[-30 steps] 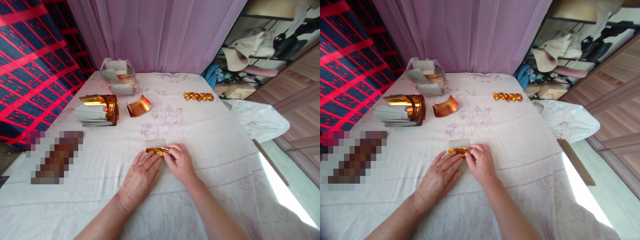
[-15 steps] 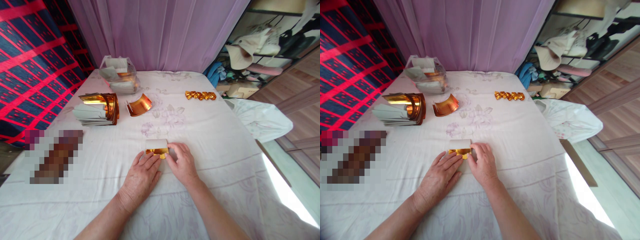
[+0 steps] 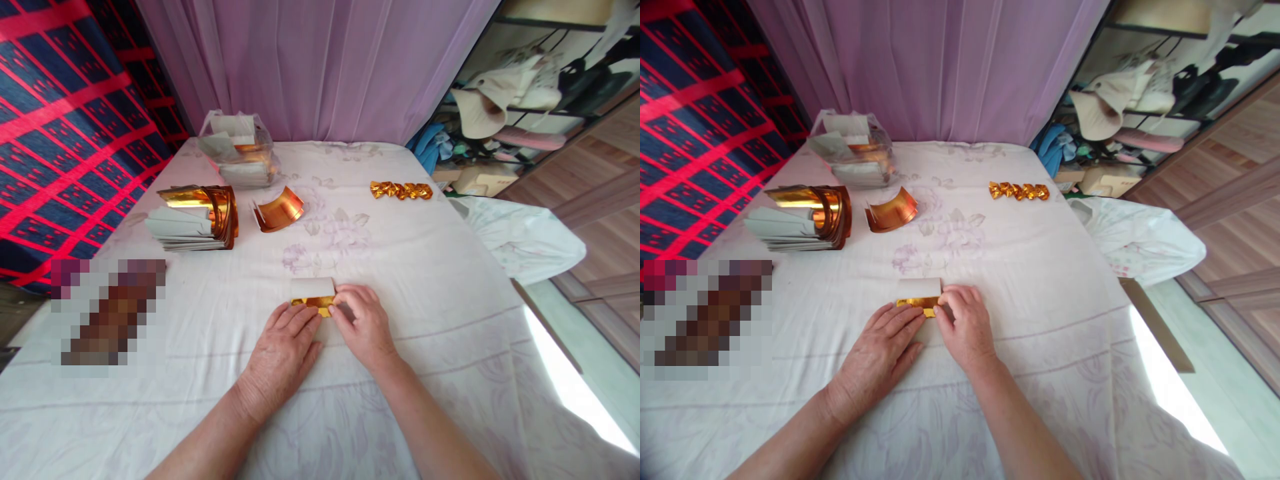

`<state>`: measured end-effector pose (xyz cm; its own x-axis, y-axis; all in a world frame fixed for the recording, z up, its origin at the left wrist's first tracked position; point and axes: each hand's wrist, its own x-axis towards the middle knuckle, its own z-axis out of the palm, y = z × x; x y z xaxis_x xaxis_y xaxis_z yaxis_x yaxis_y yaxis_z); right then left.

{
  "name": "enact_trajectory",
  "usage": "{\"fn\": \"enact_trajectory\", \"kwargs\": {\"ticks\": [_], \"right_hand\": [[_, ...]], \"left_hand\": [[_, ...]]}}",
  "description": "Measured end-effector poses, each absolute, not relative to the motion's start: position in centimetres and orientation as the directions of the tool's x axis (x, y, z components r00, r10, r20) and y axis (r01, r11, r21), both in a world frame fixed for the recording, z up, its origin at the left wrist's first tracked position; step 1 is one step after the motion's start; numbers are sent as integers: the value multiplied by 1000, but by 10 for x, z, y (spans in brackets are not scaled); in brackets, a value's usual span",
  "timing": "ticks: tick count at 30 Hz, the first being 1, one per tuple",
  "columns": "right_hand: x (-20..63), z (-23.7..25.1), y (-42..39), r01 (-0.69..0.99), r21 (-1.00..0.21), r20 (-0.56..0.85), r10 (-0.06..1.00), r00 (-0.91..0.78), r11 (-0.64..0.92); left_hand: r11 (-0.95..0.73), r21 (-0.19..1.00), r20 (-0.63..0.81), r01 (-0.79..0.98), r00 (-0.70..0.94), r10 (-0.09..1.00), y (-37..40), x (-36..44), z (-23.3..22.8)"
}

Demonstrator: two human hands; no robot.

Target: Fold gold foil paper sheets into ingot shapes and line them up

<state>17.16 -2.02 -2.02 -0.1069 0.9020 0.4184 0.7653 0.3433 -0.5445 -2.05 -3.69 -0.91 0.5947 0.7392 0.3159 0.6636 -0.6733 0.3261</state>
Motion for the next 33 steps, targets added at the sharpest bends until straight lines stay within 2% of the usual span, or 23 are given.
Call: {"fn": "enact_trajectory", "kwargs": {"ticks": [33], "right_hand": [[169, -15, -22, 803, -483, 396, 905, -155, 349]], "left_hand": [[-623, 317, 232, 715, 579, 782, -38, -21, -7]]}}
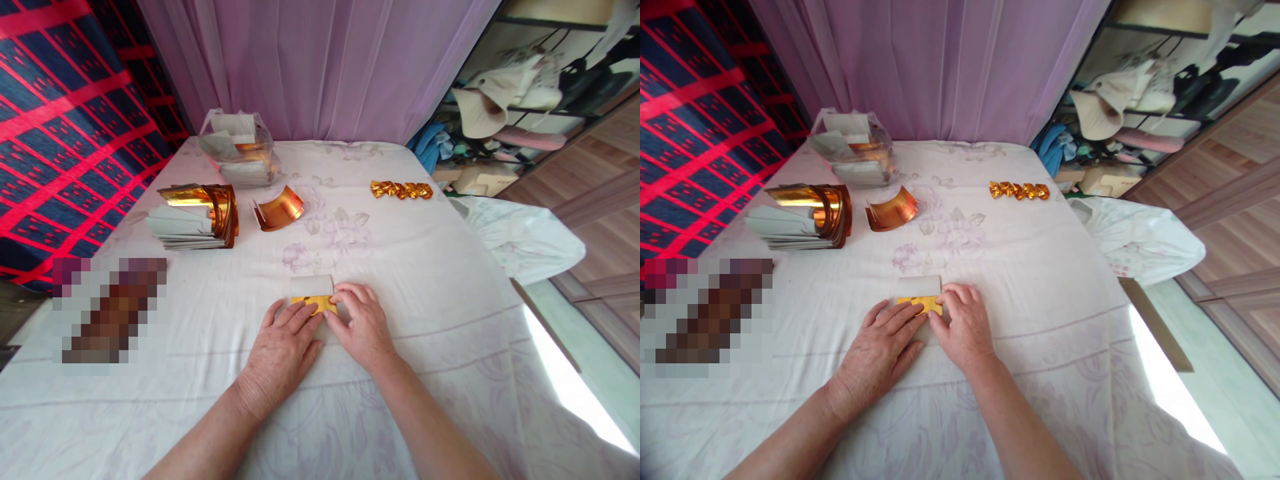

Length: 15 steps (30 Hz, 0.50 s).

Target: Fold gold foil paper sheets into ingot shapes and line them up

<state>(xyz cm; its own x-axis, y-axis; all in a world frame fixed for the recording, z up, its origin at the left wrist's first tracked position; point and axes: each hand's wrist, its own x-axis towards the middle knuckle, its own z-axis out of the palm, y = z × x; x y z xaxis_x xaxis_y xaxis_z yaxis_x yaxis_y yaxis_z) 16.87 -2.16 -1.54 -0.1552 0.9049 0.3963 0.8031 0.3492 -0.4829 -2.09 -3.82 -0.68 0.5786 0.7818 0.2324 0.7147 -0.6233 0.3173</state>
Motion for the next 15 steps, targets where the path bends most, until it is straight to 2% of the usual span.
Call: {"fn": "enact_trajectory", "kwargs": {"ticks": [15], "right_hand": [[188, -23, -16, 714, -579, 321, 915, -245, 394]], "left_hand": [[-623, 303, 234, 721, 578, 782, -38, -22, -8]]}}
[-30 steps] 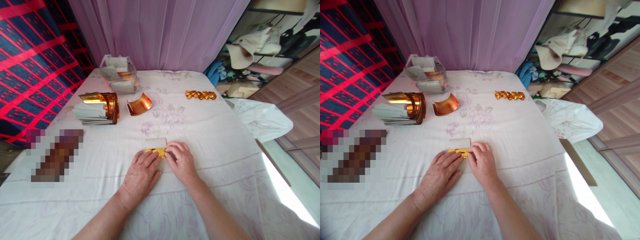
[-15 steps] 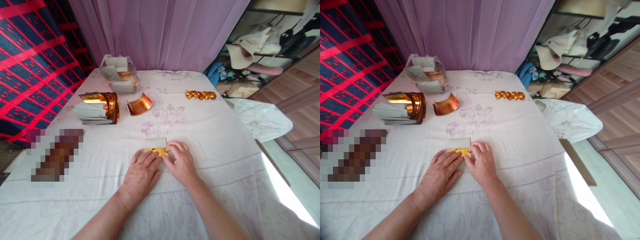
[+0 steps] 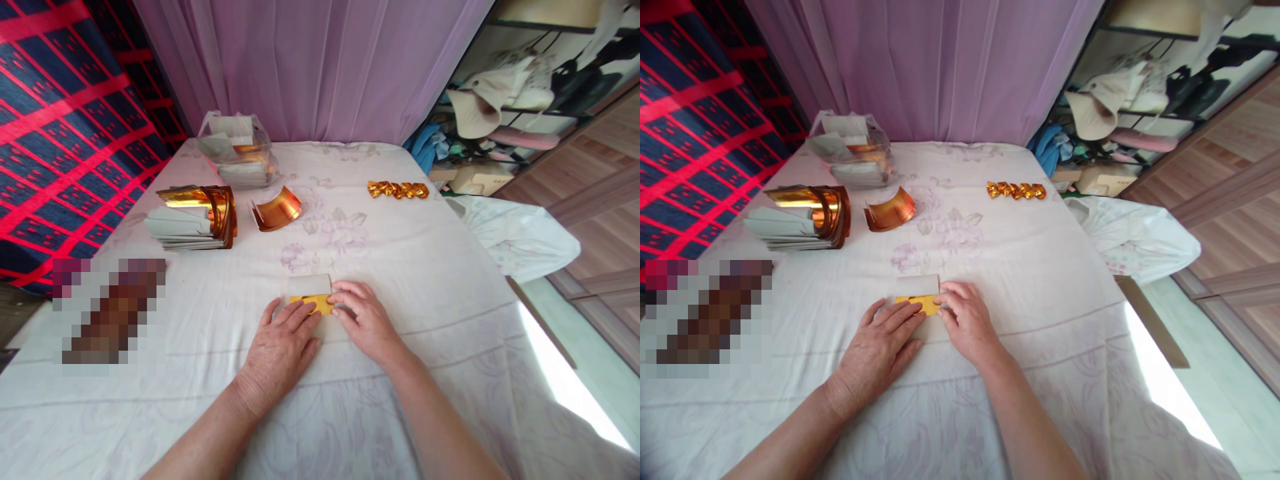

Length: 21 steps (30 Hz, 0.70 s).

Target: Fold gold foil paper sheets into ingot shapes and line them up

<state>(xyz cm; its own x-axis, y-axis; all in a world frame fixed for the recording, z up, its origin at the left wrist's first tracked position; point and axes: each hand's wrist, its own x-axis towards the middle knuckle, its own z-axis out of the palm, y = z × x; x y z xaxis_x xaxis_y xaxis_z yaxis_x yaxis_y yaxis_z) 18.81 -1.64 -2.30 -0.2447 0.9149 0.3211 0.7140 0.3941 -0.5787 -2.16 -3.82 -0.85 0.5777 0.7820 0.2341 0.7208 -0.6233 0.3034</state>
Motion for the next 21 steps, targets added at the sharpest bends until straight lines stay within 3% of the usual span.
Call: {"fn": "enact_trajectory", "kwargs": {"ticks": [9, 21], "right_hand": [[181, -15, -20, 744, -528, 353, 903, -247, 410], [179, -18, -18, 773, -511, 346, 913, -215, 375]], "left_hand": [[-603, 288, 155, 744, 585, 796, -37, -18, -3], [-630, 331, 226, 702, 589, 775, -37, -25, -7]]}}
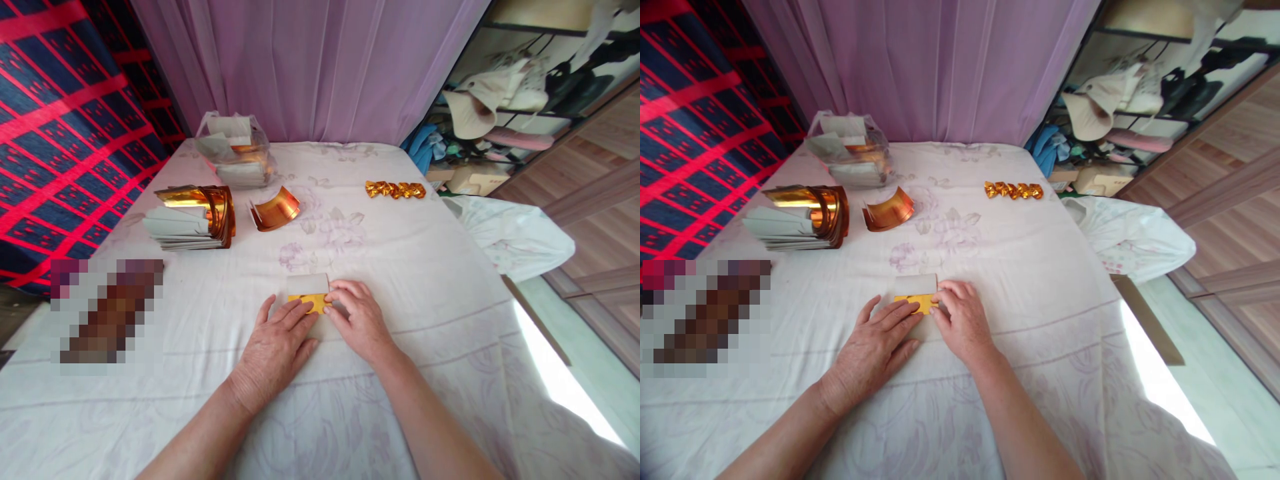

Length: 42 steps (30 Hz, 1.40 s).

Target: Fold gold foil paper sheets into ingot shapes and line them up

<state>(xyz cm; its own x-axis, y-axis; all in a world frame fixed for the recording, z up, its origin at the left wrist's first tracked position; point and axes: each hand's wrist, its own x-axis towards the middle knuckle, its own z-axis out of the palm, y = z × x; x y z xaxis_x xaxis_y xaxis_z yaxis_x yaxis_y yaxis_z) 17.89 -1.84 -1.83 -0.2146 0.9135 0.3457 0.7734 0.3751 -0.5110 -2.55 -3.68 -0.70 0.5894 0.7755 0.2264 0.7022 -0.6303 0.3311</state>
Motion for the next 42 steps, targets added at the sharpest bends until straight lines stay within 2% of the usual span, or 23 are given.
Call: {"fn": "enact_trajectory", "kwargs": {"ticks": [10, 25, 33, 38, 42], "right_hand": [[180, -19, -18, 757, -525, 358, 908, -220, 390], [181, -21, -17, 760, -532, 340, 916, -212, 373], [181, -21, -17, 751, -542, 346, 914, -211, 378], [181, -21, -17, 771, -497, 354, 904, -239, 398], [177, -17, -19, 811, -401, 369, 885, -284, 427]], "left_hand": [[-650, 333, 288, 683, 583, 760, -30, -37, -3], [-595, 288, 348, 751, 496, 795, -23, -49, 6], [-588, 300, 368, 751, 478, 798, -20, -52, 7], [-603, 286, 351, 745, 505, 789, -16, -51, 4], [-591, 281, 305, 756, 514, 802, -12, -49, -1]]}}
